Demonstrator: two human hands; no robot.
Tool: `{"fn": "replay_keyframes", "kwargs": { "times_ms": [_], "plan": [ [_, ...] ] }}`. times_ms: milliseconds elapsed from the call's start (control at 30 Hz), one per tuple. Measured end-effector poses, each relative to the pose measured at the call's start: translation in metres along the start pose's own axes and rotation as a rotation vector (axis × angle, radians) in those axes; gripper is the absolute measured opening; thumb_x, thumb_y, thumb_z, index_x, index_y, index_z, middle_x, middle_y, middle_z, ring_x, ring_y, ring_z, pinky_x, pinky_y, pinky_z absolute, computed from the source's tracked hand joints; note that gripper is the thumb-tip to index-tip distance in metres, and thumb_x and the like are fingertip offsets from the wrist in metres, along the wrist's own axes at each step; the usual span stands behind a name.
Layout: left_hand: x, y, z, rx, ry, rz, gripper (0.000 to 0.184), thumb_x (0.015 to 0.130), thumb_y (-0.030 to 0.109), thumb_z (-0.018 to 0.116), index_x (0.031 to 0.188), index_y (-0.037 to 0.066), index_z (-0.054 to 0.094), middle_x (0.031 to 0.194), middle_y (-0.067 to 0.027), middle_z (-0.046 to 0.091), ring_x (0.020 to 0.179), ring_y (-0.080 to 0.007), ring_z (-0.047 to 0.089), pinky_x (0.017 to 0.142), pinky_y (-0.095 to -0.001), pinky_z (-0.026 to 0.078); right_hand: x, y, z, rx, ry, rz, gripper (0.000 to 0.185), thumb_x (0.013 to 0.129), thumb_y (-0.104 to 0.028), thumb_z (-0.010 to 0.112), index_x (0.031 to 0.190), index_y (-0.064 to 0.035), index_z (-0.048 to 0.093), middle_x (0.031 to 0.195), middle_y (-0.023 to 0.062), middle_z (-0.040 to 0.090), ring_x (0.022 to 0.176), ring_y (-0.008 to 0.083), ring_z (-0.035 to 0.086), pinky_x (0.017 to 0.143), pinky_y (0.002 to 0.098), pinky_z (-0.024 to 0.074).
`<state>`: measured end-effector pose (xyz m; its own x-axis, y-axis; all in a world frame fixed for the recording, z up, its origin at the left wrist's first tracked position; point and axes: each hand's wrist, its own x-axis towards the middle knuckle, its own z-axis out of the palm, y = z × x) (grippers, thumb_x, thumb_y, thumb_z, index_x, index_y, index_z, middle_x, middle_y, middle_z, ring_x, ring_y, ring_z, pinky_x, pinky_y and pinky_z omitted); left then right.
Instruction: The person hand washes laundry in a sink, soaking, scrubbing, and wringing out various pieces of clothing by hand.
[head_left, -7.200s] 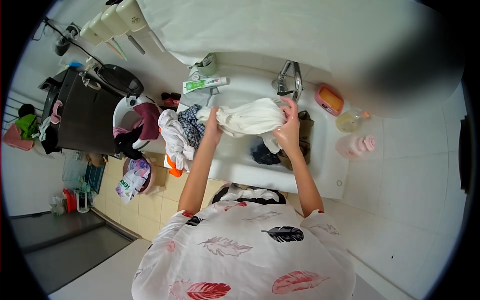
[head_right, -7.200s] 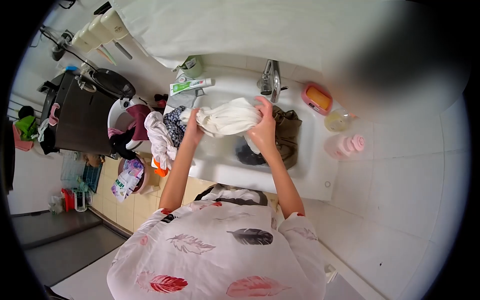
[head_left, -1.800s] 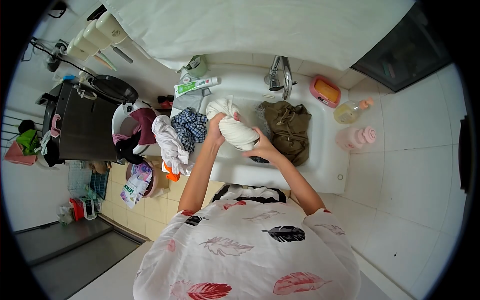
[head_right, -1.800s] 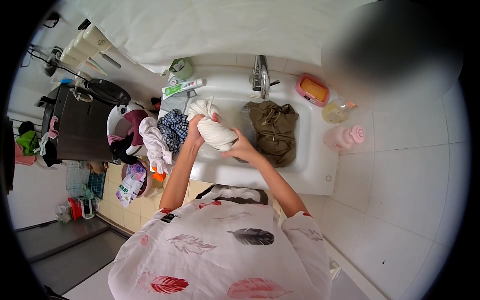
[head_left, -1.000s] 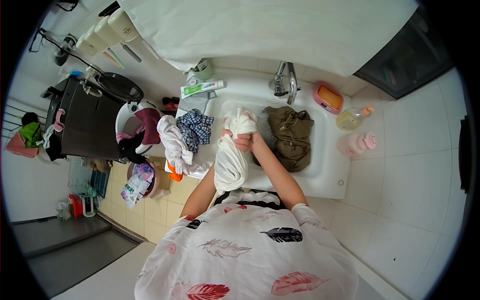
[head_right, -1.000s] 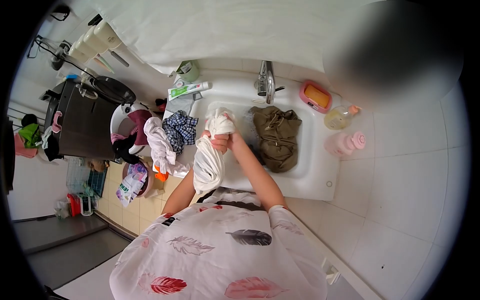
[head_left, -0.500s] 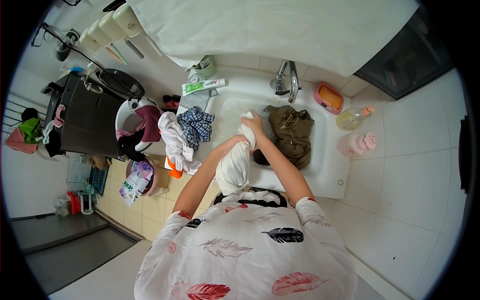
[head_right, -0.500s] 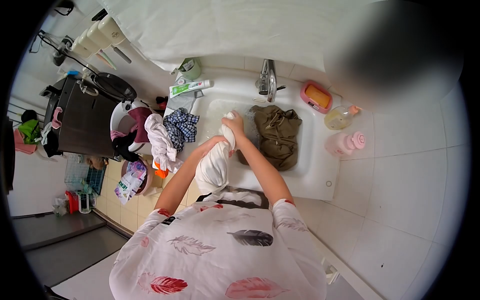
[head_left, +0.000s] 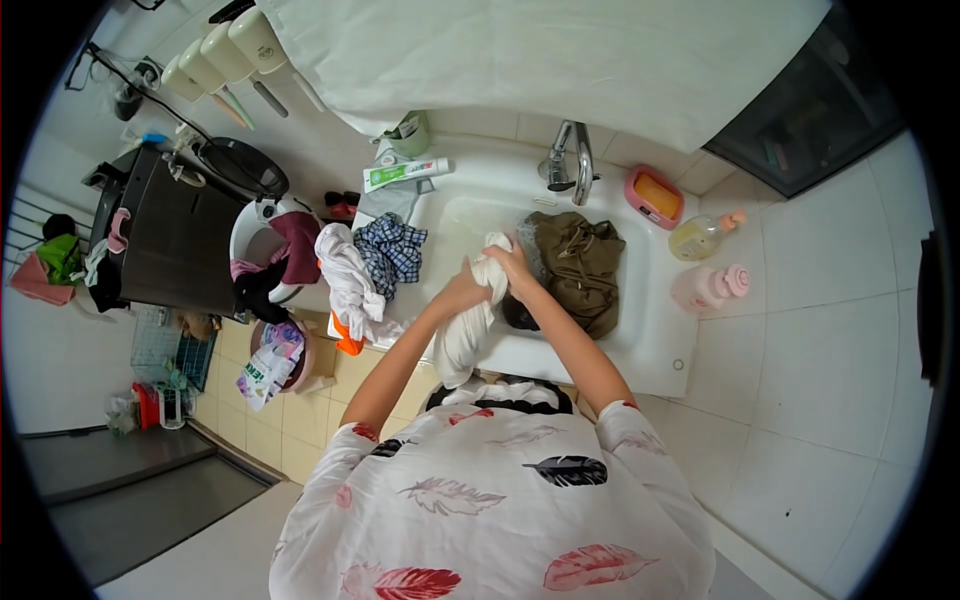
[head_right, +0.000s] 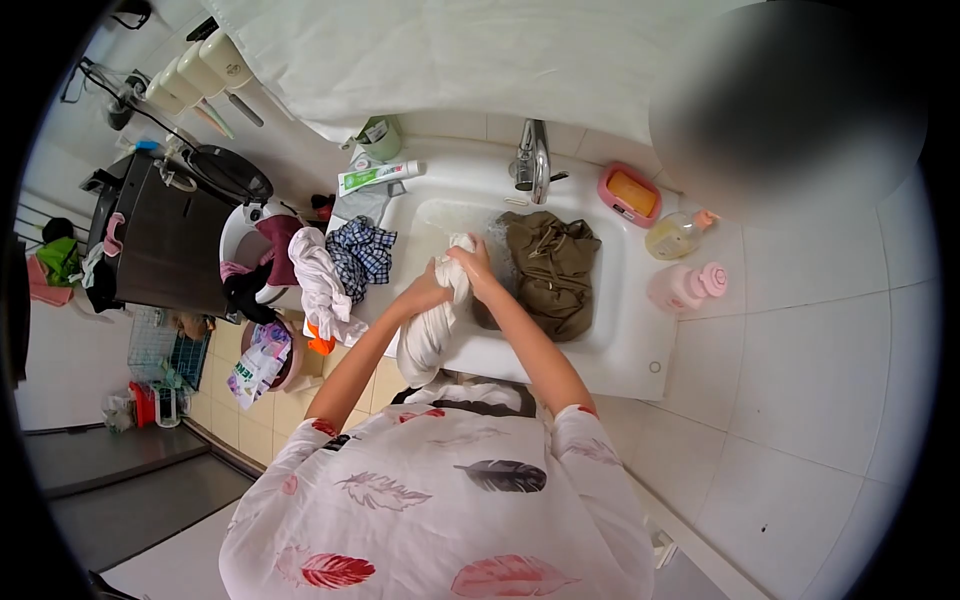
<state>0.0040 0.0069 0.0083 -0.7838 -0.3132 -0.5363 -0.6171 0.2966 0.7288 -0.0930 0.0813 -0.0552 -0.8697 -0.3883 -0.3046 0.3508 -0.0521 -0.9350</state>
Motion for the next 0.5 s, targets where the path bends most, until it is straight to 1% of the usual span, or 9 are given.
{"fn": "replay_keyframes", "kwargs": {
  "times_ms": [33,67,167,267,300,367,433,467,500],
  "plan": [
    [-0.006,0.007,-0.005,0.055,-0.059,-0.046,0.104,0.053,0.027,0.059,0.126,-0.013,-0.003,0.108,-0.0299,0.045,0.101,-0.034,0.047,0.086,-0.0278,0.036,0.0,-0.002,-0.008,0.099,-0.135,0.131,0.029,0.066,-0.014,0.056,0.091,-0.0015,0.05,0.082,0.0088,0.054,0.075,0.0199,0.054,0.067,0.0302,0.0439],
    [-0.005,0.004,-0.004,0.053,-0.058,-0.047,0.104,0.053,0.027,0.059,0.126,-0.013,-0.003,0.108,-0.0299,0.045,0.101,-0.034,0.047,0.086,-0.0278,0.036,-0.001,-0.003,-0.013,0.197,-0.27,0.262,0.028,0.067,-0.014,0.056,0.09,-0.0013,0.05,0.082,0.0077,0.053,0.074,0.0185,0.053,0.067,0.0301,0.044],
    [-0.003,-0.002,-0.001,0.091,-0.035,-0.016,0.102,0.053,0.026,0.06,0.126,-0.013,-0.001,0.108,-0.0325,0.044,0.101,-0.0347,0.047,0.086,-0.0281,0.036,-0.005,-0.002,-0.017,0.241,-0.248,0.339,0.027,0.069,-0.014,0.052,0.093,-0.0009,0.05,0.08,0.0079,0.053,0.072,0.0181,0.054,0.065,0.0298,0.0445],
    [-0.007,-0.006,-0.001,0.008,-0.055,0.029,0.104,0.052,0.023,0.062,0.127,-0.01,-0.002,0.109,-0.0313,0.044,0.102,-0.034,0.047,0.087,-0.0281,0.036,-0.005,-0.008,-0.02,0.31,-0.323,0.409,0.027,0.068,-0.014,0.051,0.09,0.0004,0.052,0.081,0.0097,0.056,0.074,0.0207,0.056,0.068,0.0313,0.0459],
    [-0.007,-0.007,-0.001,-0.012,-0.067,0.056,0.104,0.052,0.022,0.062,0.128,-0.008,-0.002,0.109,-0.0294,0.045,0.101,-0.0329,0.047,0.087,-0.028,0.036,-0.006,-0.014,-0.021,0.31,-0.322,0.41,0.027,0.068,-0.014,0.051,0.09,0.0004,0.052,0.081,0.0097,0.056,0.074,0.0207,0.056,0.068,0.0313,0.0459],
    [-0.004,-0.013,0.003,-0.031,-0.078,0.084,0.104,0.051,0.02,0.063,0.129,-0.007,-0.001,0.11,-0.0274,0.045,0.101,-0.0318,0.048,0.087,-0.0278,0.036,-0.005,-0.027,-0.027,0.536,-0.526,0.667,0.024,0.067,-0.015,0.05,0.085,0.0011,0.054,0.081,0.0117,0.058,0.075,0.0228,0.057,0.072,0.0331,0.0471],
    [0.003,-0.023,0.01,-0.091,-0.078,0.251,0.1,0.051,0.02,0.064,0.129,-0.004,0.007,0.111,-0.0215,0.047,0.1,-0.0286,0.048,0.087,-0.0269,0.036,0.001,-0.03,-0.033,0.492,-0.577,0.692,0.024,0.067,-0.015,0.05,0.083,0.0017,0.055,0.082,0.0124,0.058,0.075,0.0232,0.058,0.073,0.0338,0.0473],
    [-0.002,-0.017,0.009,-0.091,-0.076,0.25,0.1,0.051,0.02,0.064,0.129,-0.004,0.007,0.111,-0.0215,0.047,0.1,-0.0286,0.048,0.087,-0.0269,0.036,0.004,-0.03,-0.033,0.448,-0.629,0.718,0.024,0.067,-0.015,0.05,0.082,0.0022,0.055,0.082,0.0131,0.059,0.075,0.0235,0.058,0.074,0.0344,0.0475],
    [-0.007,-0.012,0.007,-0.121,-0.074,0.252,0.09,0.051,0.02,0.064,0.126,-0.005,0.019,0.107,-0.0191,0.049,0.097,-0.0267,0.05,0.085,-0.0269,0.037,0.006,-0.031,-0.033,0.449,-0.631,0.718,0.024,0.067,-0.015,0.05,0.082,0.0022,0.055,0.082,0.0131,0.059,0.075,0.0235,0.058,0.074,0.0344,0.0475]
  ]
}}
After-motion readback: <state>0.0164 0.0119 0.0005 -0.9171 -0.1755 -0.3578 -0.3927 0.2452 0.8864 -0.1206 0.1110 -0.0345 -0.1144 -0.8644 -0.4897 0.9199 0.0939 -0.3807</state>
